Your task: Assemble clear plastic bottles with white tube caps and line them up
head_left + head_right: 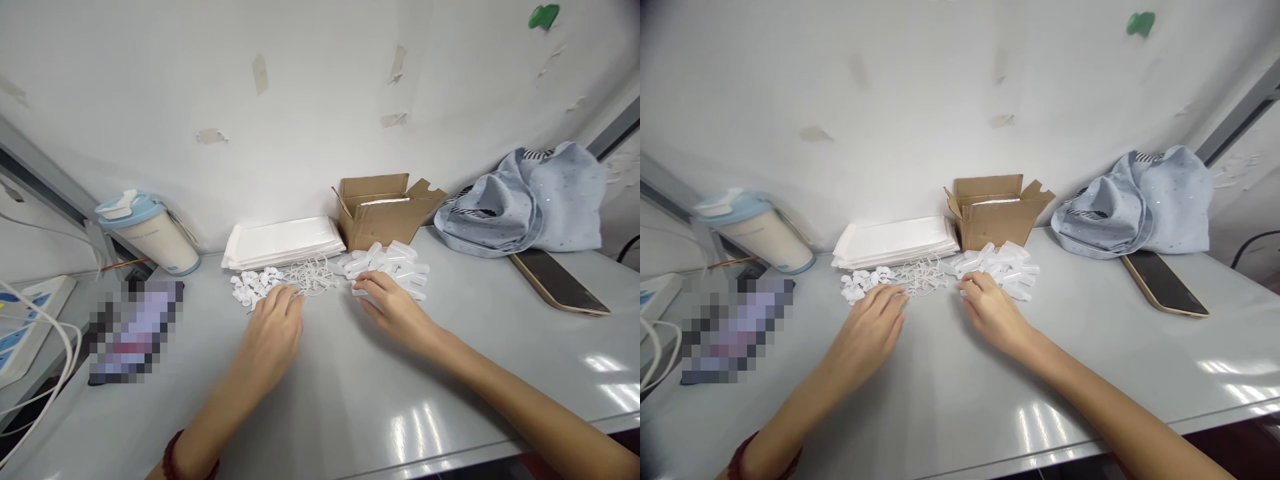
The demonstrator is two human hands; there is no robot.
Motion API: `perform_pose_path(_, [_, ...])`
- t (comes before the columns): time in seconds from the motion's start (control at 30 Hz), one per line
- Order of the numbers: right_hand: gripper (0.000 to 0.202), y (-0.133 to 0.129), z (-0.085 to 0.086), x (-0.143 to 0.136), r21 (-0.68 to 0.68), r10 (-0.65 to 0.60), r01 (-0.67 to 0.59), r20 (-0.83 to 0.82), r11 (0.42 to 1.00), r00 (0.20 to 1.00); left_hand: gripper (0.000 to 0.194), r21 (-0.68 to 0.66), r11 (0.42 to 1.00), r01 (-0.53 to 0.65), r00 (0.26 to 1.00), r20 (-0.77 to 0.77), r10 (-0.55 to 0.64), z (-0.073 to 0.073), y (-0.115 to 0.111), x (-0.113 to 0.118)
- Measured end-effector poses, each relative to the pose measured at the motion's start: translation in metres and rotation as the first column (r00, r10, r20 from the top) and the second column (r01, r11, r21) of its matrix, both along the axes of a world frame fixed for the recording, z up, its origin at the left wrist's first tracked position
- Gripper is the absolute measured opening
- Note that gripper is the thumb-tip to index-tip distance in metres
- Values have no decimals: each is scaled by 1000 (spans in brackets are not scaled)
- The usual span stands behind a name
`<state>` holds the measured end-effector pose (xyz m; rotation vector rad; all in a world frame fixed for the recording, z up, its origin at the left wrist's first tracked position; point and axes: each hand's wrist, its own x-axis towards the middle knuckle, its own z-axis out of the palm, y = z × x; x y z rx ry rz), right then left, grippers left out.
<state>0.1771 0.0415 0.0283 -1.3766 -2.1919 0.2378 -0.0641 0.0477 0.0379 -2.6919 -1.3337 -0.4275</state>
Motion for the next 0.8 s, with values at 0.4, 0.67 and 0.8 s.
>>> perform_pose_path(0.4, [31,8,-7,8,-58,-16,27,184,998,983,43,-51,995,-83,989,-124,76,-21,-2,10])
perform_pose_path(0.67, [31,11,-9,10,-71,9,3,169,998,986,35,-137,981,-139,969,185,163,-4,7,1])
perform_pose_path(0.8, [31,10,-9,11,-50,54,-48,139,998,989,41,-416,898,-144,720,578,383,6,13,-8])
